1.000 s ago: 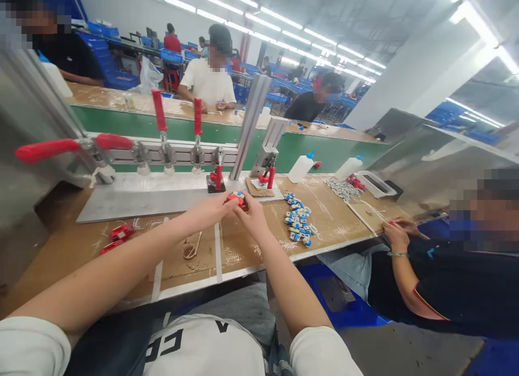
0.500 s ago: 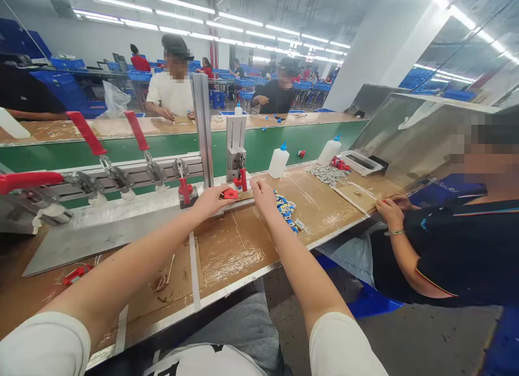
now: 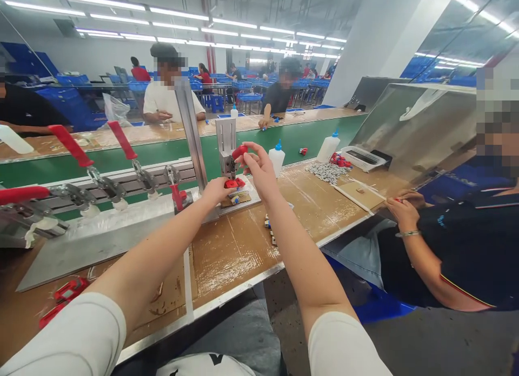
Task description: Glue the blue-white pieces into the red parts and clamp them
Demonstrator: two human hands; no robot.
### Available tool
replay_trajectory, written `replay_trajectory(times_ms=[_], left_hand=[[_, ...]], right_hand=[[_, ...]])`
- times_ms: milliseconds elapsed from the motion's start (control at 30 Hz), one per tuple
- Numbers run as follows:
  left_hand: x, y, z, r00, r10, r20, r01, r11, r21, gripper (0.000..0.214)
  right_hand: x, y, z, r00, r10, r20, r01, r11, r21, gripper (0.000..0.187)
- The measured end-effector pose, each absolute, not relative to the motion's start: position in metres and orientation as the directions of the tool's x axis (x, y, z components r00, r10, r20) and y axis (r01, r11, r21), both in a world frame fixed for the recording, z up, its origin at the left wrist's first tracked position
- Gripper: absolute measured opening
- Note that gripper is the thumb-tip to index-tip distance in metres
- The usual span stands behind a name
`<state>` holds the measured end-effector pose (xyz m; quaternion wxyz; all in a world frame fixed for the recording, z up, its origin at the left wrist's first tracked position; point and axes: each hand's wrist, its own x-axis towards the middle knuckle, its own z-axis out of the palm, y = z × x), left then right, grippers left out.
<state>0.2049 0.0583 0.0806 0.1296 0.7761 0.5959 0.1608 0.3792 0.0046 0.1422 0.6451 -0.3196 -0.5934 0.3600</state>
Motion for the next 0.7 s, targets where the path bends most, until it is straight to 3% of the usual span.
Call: replay_trajectory(times_ms=[200,467,600,700], left_hand=[[0.205,0.06,0.071,0.205,0.972,0.111,0.831,-0.233,0.505,0.048],[0.195,0.053,0.071,0.197,0.975,0.099,0.858,-0.22,0.465,0.039],[0.189,0.042,0.081,0.231,0.969,0.086,0.861,-0.244,0.445,0.039],[0.184,0.039,0.095,0.277,0.957,0.086,0.859,-0.287,0.425,0.037]], right_hand=[[0.384,0.013,0.139,0.022,0.853,0.521,-0.007,0.522,-0.853,0.057],[0.407,-0.029,0.039,-0.03,0.942,0.335,0.326,0.326,-0.887,0.047],[0.41,-0.05,0.022,-0.064,0.939,0.339,0.554,0.316,-0.77,0.033],[0.408,-0.059,0.022,-0.251,0.938,0.239,0.704,0.346,-0.62,0.027]])
